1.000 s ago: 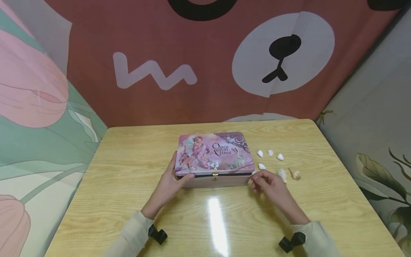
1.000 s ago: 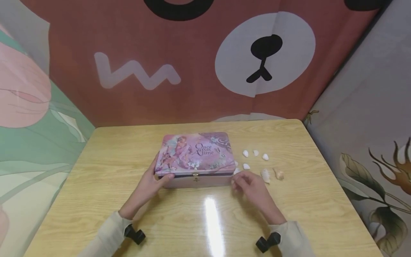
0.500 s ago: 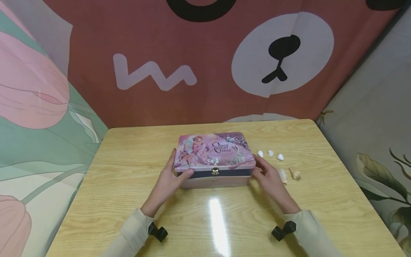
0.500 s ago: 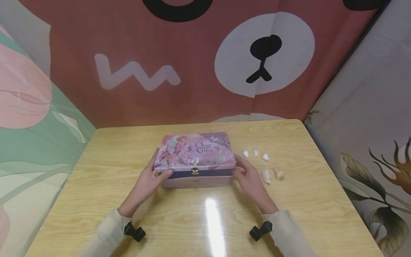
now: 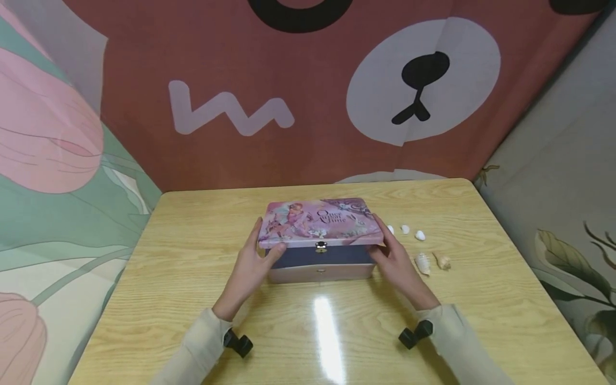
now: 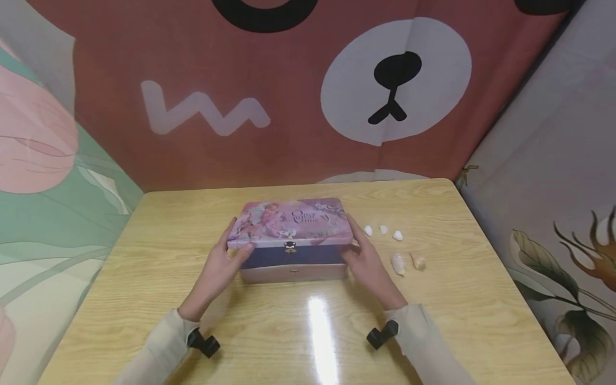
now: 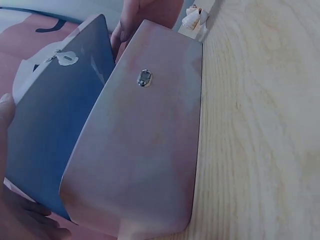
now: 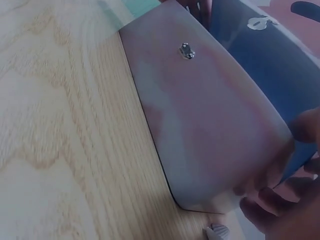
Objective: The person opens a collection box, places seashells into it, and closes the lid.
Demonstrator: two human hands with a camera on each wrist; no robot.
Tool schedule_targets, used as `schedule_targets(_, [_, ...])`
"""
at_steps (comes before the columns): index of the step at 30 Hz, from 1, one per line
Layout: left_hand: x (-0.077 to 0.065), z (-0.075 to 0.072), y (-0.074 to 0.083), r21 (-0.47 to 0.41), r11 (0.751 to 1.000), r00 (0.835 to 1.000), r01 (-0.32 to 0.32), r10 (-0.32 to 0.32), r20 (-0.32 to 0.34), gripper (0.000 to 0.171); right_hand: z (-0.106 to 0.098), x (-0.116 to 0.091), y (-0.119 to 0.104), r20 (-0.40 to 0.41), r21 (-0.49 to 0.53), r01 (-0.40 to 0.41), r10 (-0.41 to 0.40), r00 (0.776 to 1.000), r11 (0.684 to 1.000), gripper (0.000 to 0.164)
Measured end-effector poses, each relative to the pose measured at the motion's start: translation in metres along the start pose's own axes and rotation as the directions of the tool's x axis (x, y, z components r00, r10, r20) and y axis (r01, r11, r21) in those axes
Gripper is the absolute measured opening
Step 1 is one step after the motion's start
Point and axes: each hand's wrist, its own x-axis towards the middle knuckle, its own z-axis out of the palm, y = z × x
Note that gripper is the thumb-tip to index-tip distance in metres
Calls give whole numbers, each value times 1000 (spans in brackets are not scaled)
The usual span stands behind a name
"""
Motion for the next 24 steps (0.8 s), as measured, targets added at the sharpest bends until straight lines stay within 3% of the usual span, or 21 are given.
schedule_targets(9, [5,-2,9,10,1000,999,-7,7,-50,97,5,9,4,10,59,118,-119,993,991,85])
schedule_targets(17, [7,-13,8,30,1000,1000,-9,10,-26,97,6,12,3,11,45,155,-155,988,987,77])
schedule_targets(24, [12,-19,3,-26,997,998,-69,69,3,96,6,19,-1,8,45,214,-215,977,976,67])
